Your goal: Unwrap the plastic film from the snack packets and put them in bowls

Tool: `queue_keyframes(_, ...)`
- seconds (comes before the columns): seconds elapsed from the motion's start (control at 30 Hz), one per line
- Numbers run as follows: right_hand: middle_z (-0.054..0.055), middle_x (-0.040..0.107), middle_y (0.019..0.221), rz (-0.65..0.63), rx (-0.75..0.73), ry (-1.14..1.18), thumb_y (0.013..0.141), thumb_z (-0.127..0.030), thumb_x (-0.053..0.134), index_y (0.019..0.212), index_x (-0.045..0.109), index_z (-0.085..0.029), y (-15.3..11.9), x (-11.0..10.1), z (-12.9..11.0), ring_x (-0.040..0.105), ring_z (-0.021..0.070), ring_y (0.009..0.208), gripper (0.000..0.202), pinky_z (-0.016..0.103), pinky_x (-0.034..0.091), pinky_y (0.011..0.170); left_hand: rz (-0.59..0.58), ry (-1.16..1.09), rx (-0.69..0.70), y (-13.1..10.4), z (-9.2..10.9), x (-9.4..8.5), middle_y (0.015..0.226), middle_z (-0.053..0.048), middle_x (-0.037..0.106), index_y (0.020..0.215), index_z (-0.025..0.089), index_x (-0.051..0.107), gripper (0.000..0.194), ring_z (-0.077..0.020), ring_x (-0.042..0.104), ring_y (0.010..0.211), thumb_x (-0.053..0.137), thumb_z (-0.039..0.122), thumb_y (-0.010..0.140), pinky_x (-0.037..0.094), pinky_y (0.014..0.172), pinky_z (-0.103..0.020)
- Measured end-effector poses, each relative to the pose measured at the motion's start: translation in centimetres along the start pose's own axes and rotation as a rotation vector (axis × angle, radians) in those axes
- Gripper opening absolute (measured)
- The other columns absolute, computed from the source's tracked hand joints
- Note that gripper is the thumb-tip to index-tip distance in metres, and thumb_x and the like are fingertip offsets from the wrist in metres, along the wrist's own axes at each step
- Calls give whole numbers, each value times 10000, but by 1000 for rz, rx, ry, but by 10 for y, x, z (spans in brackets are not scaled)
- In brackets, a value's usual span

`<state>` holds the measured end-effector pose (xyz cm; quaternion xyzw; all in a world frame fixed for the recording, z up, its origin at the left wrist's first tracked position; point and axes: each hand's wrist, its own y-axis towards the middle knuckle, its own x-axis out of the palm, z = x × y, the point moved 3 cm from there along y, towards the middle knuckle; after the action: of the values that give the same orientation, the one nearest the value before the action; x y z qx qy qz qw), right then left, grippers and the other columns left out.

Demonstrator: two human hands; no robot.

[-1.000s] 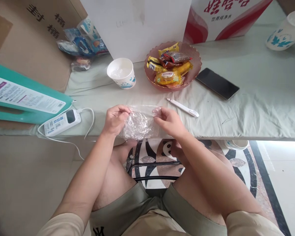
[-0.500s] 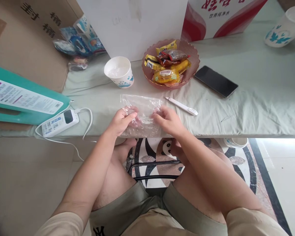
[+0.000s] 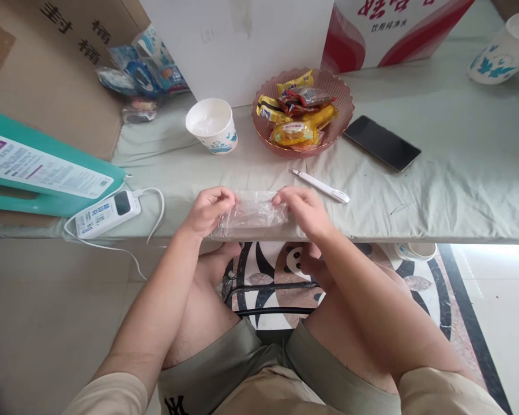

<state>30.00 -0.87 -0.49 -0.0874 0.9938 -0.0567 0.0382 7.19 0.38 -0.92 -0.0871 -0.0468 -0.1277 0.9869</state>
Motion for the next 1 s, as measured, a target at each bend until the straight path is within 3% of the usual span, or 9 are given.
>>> queue_keyframes(0.13,-39,602,769,-4,75,146,664,-363,795,977,539,-250,2,5,5,544,137,647,419,279,417,604,69,44,60,3,-7,1,953,2,626,913,209,615,312,-92,646,702,766,193,640,493,598,-211)
queue_keyframes(0.27,-50,511,644,128,109,-66,718,-363,716,800,538,-229,1,5,5,447,120,588,237,278,329,575,503,250,344,2,-4,-8,1059,-31,619,983,234,597,330,-148,663,923,720,173,683,551,812,-292)
queue_keyframes(0.33,-40,535,670,199,58,-104,730,-349,698,784,545,-229,-1,6,1,446,125,608,201,285,335,594,599,388,460,-3,-1,-2,1029,-46,638,946,223,616,214,-180,650,999,715,232,757,538,917,-339)
queue_keyframes(0.4,-26,577,729,120,33,-10,723,-347,719,781,552,-227,-3,14,-2,472,129,640,214,289,368,621,396,416,461,-4,-2,15,1125,-77,673,1040,218,649,274,-220,643,1110,732,336,807,521,992,-372)
queue_keyframes(0.5,-42,552,706,-99,69,333,727,-373,743,760,525,-230,-6,30,-2,480,119,629,262,282,397,634,-27,266,244,-4,-8,44,1157,-98,711,1202,201,647,508,-247,678,1069,770,492,804,551,912,-347)
queue_keyframes(0.6,-38,588,753,-148,102,564,713,-354,747,802,554,-236,-6,35,-1,545,127,687,242,285,446,687,-85,161,85,-4,-13,49,1013,-79,740,1134,176,693,470,-226,695,922,748,524,822,554,825,-320)
queue_keyframes(0.8,38,709,1066,33,200,456,727,-383,701,852,563,-235,2,20,2,673,203,1027,238,337,493,870,455,446,195,-6,13,-10,1020,-36,698,941,216,685,182,-200,664,971,725,307,788,528,878,-297)
queue_keyframes(0.93,35,684,946,21,187,342,727,-431,668,835,566,-229,6,18,-1,661,202,968,251,320,489,793,807,666,343,9,71,-41,860,13,608,875,227,561,172,-172,603,844,698,230,771,490,804,-284)
queue_keyframes(1.0,26,667,889,-4,168,301,734,-438,660,820,572,-228,7,20,-2,647,195,938,243,314,488,776,833,867,390,32,101,-43,832,2,568,785,227,499,174,-193,589,872,651,150,751,482,849,-314)
